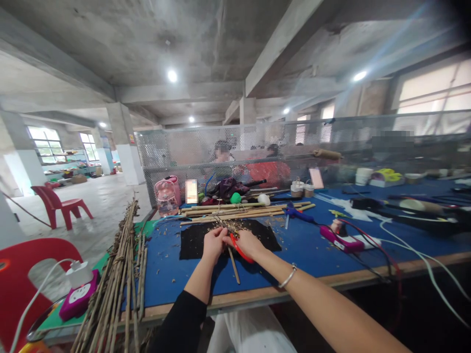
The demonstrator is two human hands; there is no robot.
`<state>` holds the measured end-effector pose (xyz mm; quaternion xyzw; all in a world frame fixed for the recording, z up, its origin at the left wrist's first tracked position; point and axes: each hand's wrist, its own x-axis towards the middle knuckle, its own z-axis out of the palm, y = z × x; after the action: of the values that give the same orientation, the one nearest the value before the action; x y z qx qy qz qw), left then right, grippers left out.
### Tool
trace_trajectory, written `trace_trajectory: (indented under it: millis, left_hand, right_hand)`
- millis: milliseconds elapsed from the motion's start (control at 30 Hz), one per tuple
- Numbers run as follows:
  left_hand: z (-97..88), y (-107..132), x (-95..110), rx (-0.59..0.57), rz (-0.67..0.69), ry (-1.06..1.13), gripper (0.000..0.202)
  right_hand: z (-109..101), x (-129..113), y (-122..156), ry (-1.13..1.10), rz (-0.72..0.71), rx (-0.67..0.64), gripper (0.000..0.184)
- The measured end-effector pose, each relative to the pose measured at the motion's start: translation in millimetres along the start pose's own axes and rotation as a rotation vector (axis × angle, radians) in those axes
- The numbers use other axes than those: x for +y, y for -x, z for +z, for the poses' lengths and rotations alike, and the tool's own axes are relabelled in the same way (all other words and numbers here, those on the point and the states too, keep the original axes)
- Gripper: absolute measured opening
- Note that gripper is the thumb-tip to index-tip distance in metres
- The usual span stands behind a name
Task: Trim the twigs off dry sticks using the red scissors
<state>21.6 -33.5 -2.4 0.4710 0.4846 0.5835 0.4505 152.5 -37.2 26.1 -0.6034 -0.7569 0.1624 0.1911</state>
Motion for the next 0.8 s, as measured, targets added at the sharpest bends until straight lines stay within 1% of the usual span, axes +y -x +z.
trace_trajectory:
  millis: [100, 200, 267, 367, 467, 533, 600, 700, 800]
  left_hand:
    - [-0.8, 0, 1, 0.001, 0.001, -0.034, 0.037]
    - [-0.9, 1, 2, 0.010, 0.001, -0.066, 0.034]
    - [-0.4, 1, 3, -0.007, -0.018, -0.045, 0.032]
    - [0.7, 1, 4, -0.028, -0.086, 0.027, 0.032]
    - [0.7, 1, 6, -0.037, -0.120, 0.082, 0.033]
    - [0.3, 1, 6, -0.036, -0.112, 0.080, 0.033]
    - [-0.1, 2, 7, -0.026, -0.103, 0.055, 0.033]
    - [0.0, 3, 7, -0.030, -0.093, 0.020, 0.030]
    - [0.6, 4, 6, -0.094, -0.080, -0.008, 0.029]
  right_hand:
    - [5, 3, -1, -0.035, -0.008, 0.002, 0.057]
    - [4, 5, -2, -0.049, -0.028, 0.006, 0.055]
    - [2, 7, -2, -0.061, -0.043, -0.007, 0.054]
    - [-2, 9, -4, -0.090, -0.066, -0.043, 0.053]
    - [-4, 9, -6, -0.104, -0.108, -0.039, 0.054]
    - [-6, 9, -7, -0.075, -0.110, -0.040, 0.054]
    - [-8, 8, -7, -0.005, -0.047, -0.045, 0.057]
    - [-13, 6, -6, 0.119, 0.040, -0.009, 0.066]
    - [-14, 5, -6, 0.162, 0.011, -0.013, 0.067]
